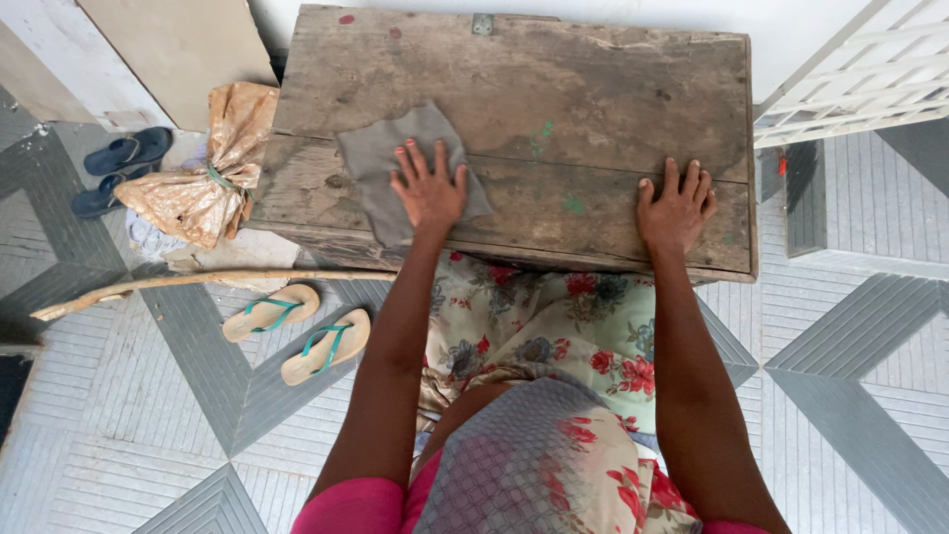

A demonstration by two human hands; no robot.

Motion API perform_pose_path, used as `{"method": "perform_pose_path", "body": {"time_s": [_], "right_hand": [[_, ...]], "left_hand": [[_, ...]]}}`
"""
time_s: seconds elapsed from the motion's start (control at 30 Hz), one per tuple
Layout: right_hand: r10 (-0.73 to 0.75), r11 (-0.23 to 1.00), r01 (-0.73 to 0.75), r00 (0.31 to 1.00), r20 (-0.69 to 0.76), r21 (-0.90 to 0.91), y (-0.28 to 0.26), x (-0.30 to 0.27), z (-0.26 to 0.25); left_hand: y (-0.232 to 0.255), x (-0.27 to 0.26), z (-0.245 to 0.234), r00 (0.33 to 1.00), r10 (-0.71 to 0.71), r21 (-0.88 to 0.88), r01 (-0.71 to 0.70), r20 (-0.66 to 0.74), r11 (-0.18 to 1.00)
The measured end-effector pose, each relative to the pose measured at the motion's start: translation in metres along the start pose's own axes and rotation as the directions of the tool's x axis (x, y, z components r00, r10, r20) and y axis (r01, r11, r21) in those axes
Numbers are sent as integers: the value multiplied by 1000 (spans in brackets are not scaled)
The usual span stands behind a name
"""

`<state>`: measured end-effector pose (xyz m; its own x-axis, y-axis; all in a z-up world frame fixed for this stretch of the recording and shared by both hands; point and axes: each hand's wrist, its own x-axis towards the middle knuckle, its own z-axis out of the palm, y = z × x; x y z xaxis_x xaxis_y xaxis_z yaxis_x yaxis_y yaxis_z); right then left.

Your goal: The person sits on the floor and sands the top surface of a large wooden chest using a piece of sandpaper. They rub the sandpaper back and forth across the wood, covering different areas of the lid.

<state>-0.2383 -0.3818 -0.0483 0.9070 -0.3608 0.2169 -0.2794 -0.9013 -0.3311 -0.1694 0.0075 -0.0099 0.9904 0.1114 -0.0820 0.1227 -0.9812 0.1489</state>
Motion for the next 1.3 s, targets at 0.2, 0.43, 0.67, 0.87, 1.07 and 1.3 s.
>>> {"method": "perform_pose_path", "body": {"time_s": [0.2, 0.43, 0.67, 0.87, 1.07, 1.3], "right_hand": [[13, 1000, -13, 1000, 20, -4, -2, 0, -3], [0, 1000, 0, 1000, 7, 13, 1, 0, -1], [1, 1000, -1, 1000, 3, 12, -1, -1, -5], [-11, 1000, 11, 1000, 10, -3, -5, -4, -9], [14, 1000, -14, 999, 41, -7, -6, -2, -10], [16, 1000, -16, 1000, 25, -4, -3, -2, -6]], "left_hand": [[99, -39, 34, 937, 348, 27, -348, 12, 937], [116, -54, 52, 851, 513, -22, -518, -111, 855], [35, -2, 19, 955, 279, -2, -281, -102, 960], [-97, 24, -10, 986, -49, 2, 50, -161, 999], [-181, 18, -19, 941, -276, -53, 271, -195, 961], [-168, 3, 0, 904, -304, -76, 295, -302, 953]]}}
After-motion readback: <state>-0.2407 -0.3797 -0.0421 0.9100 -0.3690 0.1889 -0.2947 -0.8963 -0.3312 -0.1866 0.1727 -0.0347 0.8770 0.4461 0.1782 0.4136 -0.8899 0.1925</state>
